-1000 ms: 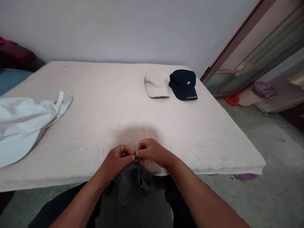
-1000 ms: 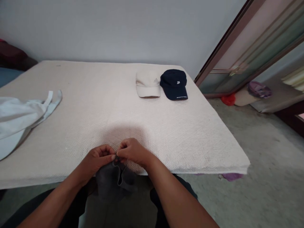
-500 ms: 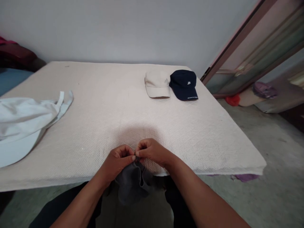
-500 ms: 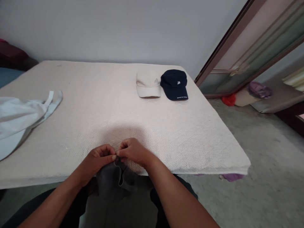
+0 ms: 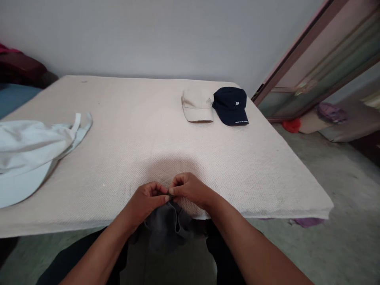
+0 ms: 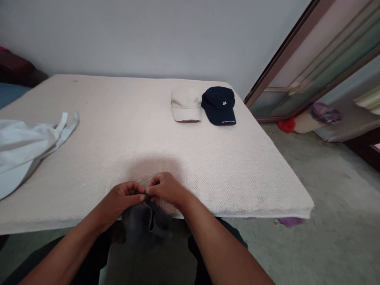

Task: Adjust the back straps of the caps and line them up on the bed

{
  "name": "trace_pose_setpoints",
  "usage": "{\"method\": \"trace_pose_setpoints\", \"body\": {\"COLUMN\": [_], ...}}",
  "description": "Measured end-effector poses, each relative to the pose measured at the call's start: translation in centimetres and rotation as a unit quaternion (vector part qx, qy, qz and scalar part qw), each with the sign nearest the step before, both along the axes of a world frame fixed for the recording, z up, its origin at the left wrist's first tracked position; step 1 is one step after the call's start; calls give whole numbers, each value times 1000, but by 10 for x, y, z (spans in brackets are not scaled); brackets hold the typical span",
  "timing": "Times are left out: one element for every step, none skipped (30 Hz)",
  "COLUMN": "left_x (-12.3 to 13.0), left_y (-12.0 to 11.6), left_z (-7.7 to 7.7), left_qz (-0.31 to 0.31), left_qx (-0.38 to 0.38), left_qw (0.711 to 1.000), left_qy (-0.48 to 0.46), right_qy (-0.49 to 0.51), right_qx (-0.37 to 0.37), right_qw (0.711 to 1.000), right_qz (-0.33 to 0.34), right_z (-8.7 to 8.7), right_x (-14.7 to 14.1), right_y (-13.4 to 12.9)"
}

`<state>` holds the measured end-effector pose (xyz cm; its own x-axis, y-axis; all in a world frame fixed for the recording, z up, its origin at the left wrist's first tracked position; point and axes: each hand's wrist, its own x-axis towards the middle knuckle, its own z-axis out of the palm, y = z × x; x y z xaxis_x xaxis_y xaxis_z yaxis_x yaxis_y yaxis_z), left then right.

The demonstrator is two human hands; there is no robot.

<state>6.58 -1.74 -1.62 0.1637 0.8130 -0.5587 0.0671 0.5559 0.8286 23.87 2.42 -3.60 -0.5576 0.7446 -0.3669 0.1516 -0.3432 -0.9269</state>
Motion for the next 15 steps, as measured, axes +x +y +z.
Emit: {"method": "trace_pose_setpoints", "body": {"left_x": [0,-1,-1,-1,-1,0,0,1,2,3,4,5,5,6,6], "left_y": [0,0,-1,-1,-1,-2,-2,-2,-3,-3,-3,-3,-3,-3,-3], "left_z": [0,0,0,-1,-2,-3,-4,-4,-4,-4,-4,-4,-4,-4,-4], "left_qz": [-1,-2,-3,-4,-5,-3,0,4,8,14,19,23,27,31,33], "left_qx": [2,5,8,10,12,16,21,28,35,39,41,41,39,39,40], "left_qw": [1000,1000,1000,1000,1000,1000,999,999,999,998,998,998,998,998,998], "left_qy": [-2,0,3,7,13,19,25,31,36,39,38,34,29,25,24], "right_qy": [-3,-6,-9,-11,-12,-13,-14,-17,-21,-27,-34,-42,-49,-54,-56], "right_qx": [0,0,2,5,8,11,13,16,19,23,26,29,33,35,36], "right_qw": [1000,1000,1000,1000,1000,1000,1000,1000,1000,999,999,999,998,998,998], "right_qz": [-2,-3,-3,-5,-6,-6,-5,-4,-2,1,3,3,2,2,1], "right_z": [0,1,1,1,2,2,3,3,4,5,5,6,6,7,7], "right_x": [-1,-1,-2,-2,-3,-3,-3,-3,-3,-2,-2,-2,-2,-2,-2], "right_y": [0,0,-1,-1,-1,-1,0,0,0,1,1,2,2,2,2]}}
